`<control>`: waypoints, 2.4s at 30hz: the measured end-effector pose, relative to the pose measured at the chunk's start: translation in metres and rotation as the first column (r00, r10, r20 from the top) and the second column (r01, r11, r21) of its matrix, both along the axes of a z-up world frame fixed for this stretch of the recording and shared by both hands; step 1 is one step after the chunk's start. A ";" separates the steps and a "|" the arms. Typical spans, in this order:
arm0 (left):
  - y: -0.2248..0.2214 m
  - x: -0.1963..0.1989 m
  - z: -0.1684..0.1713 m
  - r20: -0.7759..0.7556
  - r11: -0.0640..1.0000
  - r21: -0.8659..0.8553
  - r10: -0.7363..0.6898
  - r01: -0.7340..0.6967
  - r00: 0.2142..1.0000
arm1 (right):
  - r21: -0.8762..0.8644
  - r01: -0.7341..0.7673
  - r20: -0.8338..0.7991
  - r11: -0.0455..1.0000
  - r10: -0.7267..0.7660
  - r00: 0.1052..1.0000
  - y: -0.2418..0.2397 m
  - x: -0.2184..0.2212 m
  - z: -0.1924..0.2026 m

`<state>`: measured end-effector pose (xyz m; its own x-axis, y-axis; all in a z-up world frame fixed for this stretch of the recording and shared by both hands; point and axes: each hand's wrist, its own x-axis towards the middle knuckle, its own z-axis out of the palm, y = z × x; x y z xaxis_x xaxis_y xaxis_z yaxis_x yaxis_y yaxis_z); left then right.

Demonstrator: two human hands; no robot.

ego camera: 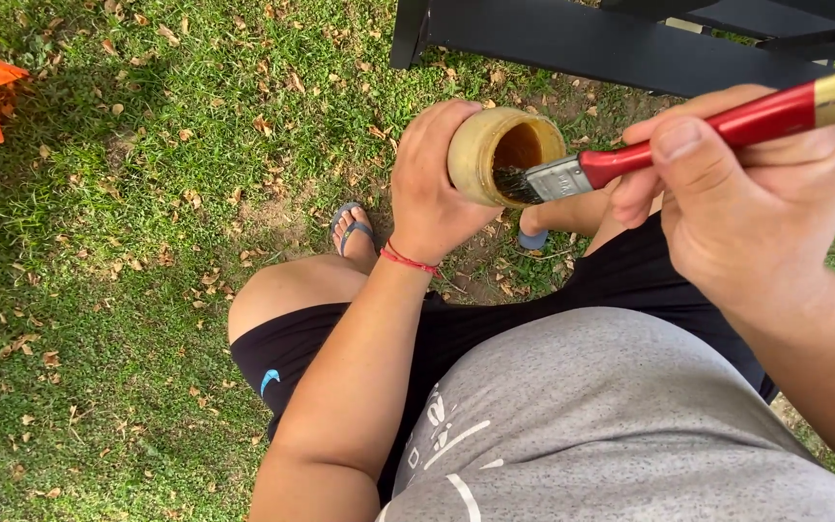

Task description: Painting a wooden chair with black paint using a paintbrush and a small container while sitting outdoors.

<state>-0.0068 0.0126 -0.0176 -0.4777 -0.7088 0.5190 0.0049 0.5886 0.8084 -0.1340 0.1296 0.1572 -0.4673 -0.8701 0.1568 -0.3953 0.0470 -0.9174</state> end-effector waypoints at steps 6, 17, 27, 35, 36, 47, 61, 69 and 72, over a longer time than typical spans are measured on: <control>0.001 0.000 0.003 0.034 1.000 0.014 0.021 -0.021 0.999 | 0.012 0.030 0.135 0.999 -0.032 0.990 0.001 -0.015 -0.004; 0.001 -0.003 0.007 0.036 0.998 0.053 0.041 -0.043 0.998 | -0.047 0.112 0.166 0.993 -0.103 0.981 0.018 -0.036 -0.016; -0.001 -0.009 0.013 0.038 0.992 0.121 0.035 -0.039 0.999 | -0.259 -0.280 -0.283 0.925 0.204 0.937 0.026 -0.045 -0.021; 0.001 -0.014 0.006 0.055 0.996 0.083 0.030 -0.034 0.998 | -0.107 -0.416 -0.462 0.903 0.325 0.825 0.024 -0.045 -0.007; 0.001 -0.013 0.008 0.056 0.996 0.083 0.029 -0.034 0.998 | -0.107 -0.415 -0.461 0.904 0.324 0.826 0.021 -0.044 -0.006; -0.002 -0.011 0.011 0.014 0.998 0.055 -0.014 0.013 1.000 | 0.139 -0.451 -0.326 0.882 0.470 0.820 0.014 -0.051 0.014; -0.005 -0.008 0.009 0.053 0.993 0.119 0.023 -0.030 0.998 | -0.126 -0.164 0.382 0.978 0.200 0.902 0.034 -0.068 -0.026; -0.009 0.002 0.005 0.062 0.973 0.223 0.045 -0.058 0.997 | -0.184 -0.373 0.642 0.909 0.399 0.655 0.030 -0.091 -0.051; -0.009 0.003 0.002 0.062 0.973 0.197 0.113 -0.124 0.992 | 0.374 0.044 0.511 0.926 -0.245 0.824 -0.002 -0.086 -0.087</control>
<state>-0.0041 0.0036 -0.0161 -0.4060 -0.8490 0.3382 -0.0990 0.4087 0.9073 -0.2196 0.1280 0.0704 -0.5116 -0.7362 -0.4429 0.1953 0.4024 -0.8944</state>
